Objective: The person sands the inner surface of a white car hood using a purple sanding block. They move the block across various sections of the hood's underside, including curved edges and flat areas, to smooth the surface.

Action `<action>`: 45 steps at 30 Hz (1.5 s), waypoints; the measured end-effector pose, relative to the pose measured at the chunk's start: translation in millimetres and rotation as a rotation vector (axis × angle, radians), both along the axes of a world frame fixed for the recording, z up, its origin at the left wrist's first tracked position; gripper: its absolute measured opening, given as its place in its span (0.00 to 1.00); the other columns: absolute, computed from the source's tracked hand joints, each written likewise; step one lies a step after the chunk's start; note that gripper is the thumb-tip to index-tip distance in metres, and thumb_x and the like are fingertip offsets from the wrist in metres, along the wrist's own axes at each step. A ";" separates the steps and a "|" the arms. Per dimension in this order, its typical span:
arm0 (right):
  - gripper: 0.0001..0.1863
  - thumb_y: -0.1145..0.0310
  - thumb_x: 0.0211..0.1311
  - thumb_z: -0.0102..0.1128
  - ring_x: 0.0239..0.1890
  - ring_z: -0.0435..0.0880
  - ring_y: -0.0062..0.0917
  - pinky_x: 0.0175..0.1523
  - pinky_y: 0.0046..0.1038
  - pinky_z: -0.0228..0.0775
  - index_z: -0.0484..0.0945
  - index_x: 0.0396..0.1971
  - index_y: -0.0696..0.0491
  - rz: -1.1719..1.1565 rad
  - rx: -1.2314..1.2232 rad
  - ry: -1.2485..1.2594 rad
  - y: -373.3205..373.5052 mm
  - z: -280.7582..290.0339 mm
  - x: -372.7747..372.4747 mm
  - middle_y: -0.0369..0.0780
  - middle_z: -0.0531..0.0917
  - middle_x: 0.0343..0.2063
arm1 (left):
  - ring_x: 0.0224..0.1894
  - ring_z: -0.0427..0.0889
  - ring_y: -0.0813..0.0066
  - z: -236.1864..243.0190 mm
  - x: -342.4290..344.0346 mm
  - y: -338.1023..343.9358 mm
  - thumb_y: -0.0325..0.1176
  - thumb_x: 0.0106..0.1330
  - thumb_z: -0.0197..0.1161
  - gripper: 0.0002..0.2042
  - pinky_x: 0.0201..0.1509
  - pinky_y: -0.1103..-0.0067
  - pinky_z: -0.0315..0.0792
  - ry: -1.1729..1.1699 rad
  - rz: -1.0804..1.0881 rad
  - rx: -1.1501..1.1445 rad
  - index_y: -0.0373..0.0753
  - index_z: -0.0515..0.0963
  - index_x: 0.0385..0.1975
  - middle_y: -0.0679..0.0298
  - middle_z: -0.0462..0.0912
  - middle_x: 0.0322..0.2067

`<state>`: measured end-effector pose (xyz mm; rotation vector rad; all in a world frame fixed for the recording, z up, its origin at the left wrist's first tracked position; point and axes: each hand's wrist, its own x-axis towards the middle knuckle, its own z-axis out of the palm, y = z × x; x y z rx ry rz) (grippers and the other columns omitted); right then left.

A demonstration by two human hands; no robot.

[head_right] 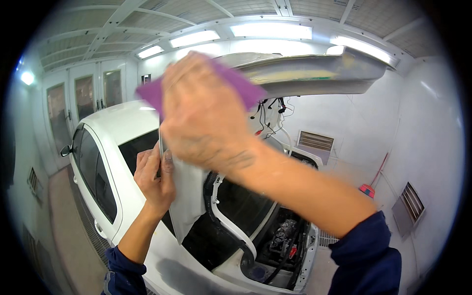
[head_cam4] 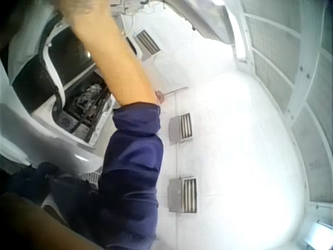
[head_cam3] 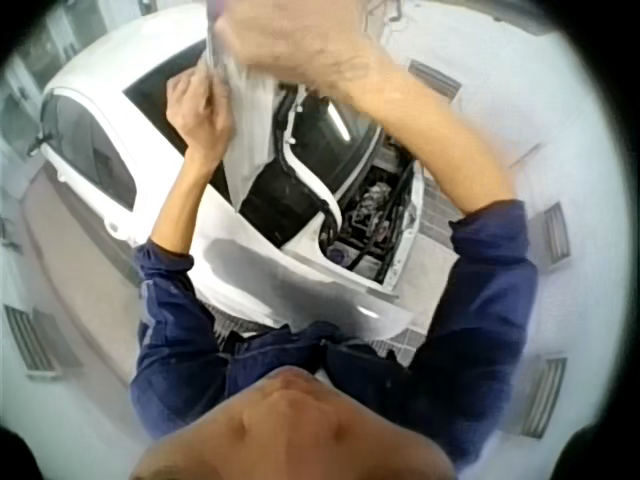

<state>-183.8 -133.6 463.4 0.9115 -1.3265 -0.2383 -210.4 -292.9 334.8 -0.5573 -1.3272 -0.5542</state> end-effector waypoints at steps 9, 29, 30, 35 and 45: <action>0.36 0.66 0.51 0.60 0.75 0.65 0.41 0.80 0.44 0.48 0.75 0.63 0.66 0.071 -0.048 -0.101 18.3 -19.6 -18.1 0.51 0.72 0.69 | 0.30 0.79 0.57 -3.5 -0.2 -2.3 0.19 0.62 0.65 0.11 0.43 0.70 0.71 -0.018 0.019 0.014 0.24 0.82 0.43 0.55 0.82 0.27; 0.37 0.57 0.57 0.63 0.74 0.66 0.41 0.79 0.41 0.52 0.73 0.64 0.65 -0.104 0.281 -0.213 65.7 1.6 -7.4 0.50 0.71 0.69 | 0.33 0.79 0.66 -4.0 2.8 -5.7 0.22 0.70 0.64 0.14 0.39 0.75 0.72 -0.070 0.070 -0.032 0.22 0.80 0.52 0.52 0.85 0.32; 0.37 0.58 0.56 0.63 0.74 0.66 0.42 0.79 0.41 0.52 0.73 0.64 0.65 -0.148 0.266 -0.189 75.4 1.4 1.1 0.50 0.72 0.69 | 0.33 0.79 0.65 -3.0 4.6 -6.1 0.22 0.70 0.64 0.14 0.39 0.75 0.72 -0.057 0.066 -0.024 0.22 0.80 0.52 0.51 0.85 0.32; 0.39 0.64 0.46 0.66 0.73 0.67 0.42 0.79 0.43 0.53 0.75 0.62 0.65 -0.075 0.222 -0.164 69.1 -9.4 -8.6 0.49 0.74 0.66 | 0.32 0.79 0.64 -3.3 -0.6 0.3 0.22 0.69 0.65 0.14 0.39 0.74 0.73 -0.026 0.039 0.000 0.22 0.81 0.52 0.50 0.85 0.32; 0.33 0.61 0.49 0.67 0.66 0.75 0.44 0.73 0.44 0.63 0.80 0.54 0.67 -0.067 0.140 -0.082 59.5 -5.9 3.3 0.50 0.80 0.58 | 0.31 0.79 0.63 -0.8 4.7 -6.4 0.21 0.68 0.65 0.14 0.39 0.73 0.73 -0.033 0.039 -0.069 0.21 0.81 0.51 0.52 0.84 0.29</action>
